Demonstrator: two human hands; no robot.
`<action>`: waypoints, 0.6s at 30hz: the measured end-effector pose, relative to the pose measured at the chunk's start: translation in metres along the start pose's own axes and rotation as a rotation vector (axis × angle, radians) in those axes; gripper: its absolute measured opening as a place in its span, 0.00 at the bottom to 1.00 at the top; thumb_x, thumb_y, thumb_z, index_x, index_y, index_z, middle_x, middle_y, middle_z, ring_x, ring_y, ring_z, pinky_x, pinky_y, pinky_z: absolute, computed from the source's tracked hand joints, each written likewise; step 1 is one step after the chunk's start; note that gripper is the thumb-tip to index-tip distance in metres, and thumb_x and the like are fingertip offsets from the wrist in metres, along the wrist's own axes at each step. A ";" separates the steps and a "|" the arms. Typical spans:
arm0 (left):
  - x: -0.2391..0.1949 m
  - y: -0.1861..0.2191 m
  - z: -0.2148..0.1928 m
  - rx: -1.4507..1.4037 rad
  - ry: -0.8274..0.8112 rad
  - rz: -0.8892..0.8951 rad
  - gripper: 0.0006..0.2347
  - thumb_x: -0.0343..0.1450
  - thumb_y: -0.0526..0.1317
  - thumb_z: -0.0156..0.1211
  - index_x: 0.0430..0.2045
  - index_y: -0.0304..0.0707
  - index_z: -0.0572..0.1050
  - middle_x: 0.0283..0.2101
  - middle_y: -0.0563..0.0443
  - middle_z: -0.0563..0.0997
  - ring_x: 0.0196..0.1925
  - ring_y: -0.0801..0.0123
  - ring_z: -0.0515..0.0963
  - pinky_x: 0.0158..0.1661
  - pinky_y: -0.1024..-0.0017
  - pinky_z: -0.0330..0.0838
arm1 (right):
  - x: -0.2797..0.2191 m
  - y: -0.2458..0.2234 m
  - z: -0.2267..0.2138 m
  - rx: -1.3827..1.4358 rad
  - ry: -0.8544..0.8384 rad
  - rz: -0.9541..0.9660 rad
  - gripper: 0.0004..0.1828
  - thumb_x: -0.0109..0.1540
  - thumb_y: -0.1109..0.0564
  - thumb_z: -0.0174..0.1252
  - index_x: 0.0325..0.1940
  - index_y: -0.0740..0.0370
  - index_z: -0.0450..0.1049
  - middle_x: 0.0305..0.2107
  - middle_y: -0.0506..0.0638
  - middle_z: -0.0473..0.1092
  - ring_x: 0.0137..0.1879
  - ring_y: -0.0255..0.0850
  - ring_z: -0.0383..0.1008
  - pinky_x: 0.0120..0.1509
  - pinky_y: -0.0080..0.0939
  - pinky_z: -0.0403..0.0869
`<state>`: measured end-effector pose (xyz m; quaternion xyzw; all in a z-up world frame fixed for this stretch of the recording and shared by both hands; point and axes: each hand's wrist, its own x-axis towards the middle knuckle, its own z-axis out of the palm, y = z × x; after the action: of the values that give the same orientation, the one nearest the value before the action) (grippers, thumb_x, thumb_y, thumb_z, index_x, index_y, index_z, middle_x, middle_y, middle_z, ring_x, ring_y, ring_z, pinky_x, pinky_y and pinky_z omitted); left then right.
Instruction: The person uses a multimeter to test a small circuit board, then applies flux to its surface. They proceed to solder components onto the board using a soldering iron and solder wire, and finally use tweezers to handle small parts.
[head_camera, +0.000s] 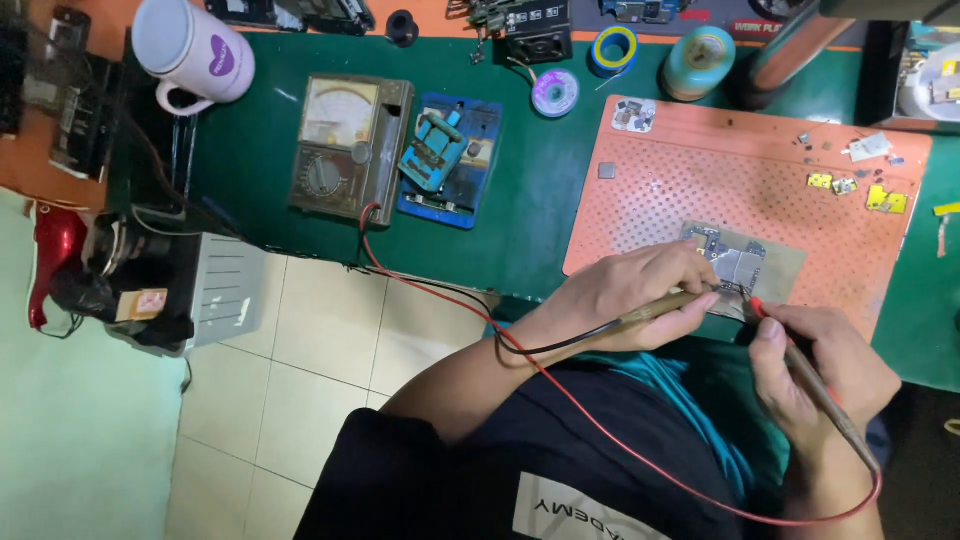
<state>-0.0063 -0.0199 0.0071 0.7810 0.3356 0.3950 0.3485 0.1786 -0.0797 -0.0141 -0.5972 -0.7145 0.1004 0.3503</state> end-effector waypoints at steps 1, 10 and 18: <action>0.000 0.001 -0.001 -0.005 -0.023 -0.030 0.04 0.66 0.37 0.48 0.27 0.37 0.62 0.31 0.56 0.71 0.34 0.69 0.74 0.30 0.71 0.70 | 0.000 0.000 0.001 0.012 -0.003 0.021 0.09 0.64 0.61 0.50 0.39 0.68 0.75 0.31 0.53 0.70 0.38 0.44 0.70 0.43 0.35 0.64; -0.002 0.000 -0.002 -0.012 -0.074 -0.106 0.06 0.65 0.40 0.46 0.29 0.39 0.61 0.30 0.57 0.71 0.32 0.68 0.74 0.26 0.71 0.67 | -0.006 0.005 0.000 -0.015 0.013 0.031 0.11 0.66 0.59 0.49 0.43 0.70 0.73 0.32 0.57 0.69 0.37 0.45 0.69 0.41 0.36 0.64; -0.002 -0.001 -0.002 -0.030 -0.064 -0.084 0.05 0.66 0.39 0.46 0.28 0.39 0.61 0.31 0.56 0.71 0.32 0.67 0.74 0.28 0.70 0.67 | -0.001 0.001 0.000 -0.008 0.015 -0.047 0.10 0.65 0.61 0.49 0.41 0.72 0.73 0.32 0.58 0.70 0.37 0.46 0.70 0.41 0.37 0.66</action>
<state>-0.0091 -0.0206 0.0062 0.7732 0.3508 0.3597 0.3869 0.1794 -0.0804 -0.0153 -0.5823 -0.7263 0.0846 0.3554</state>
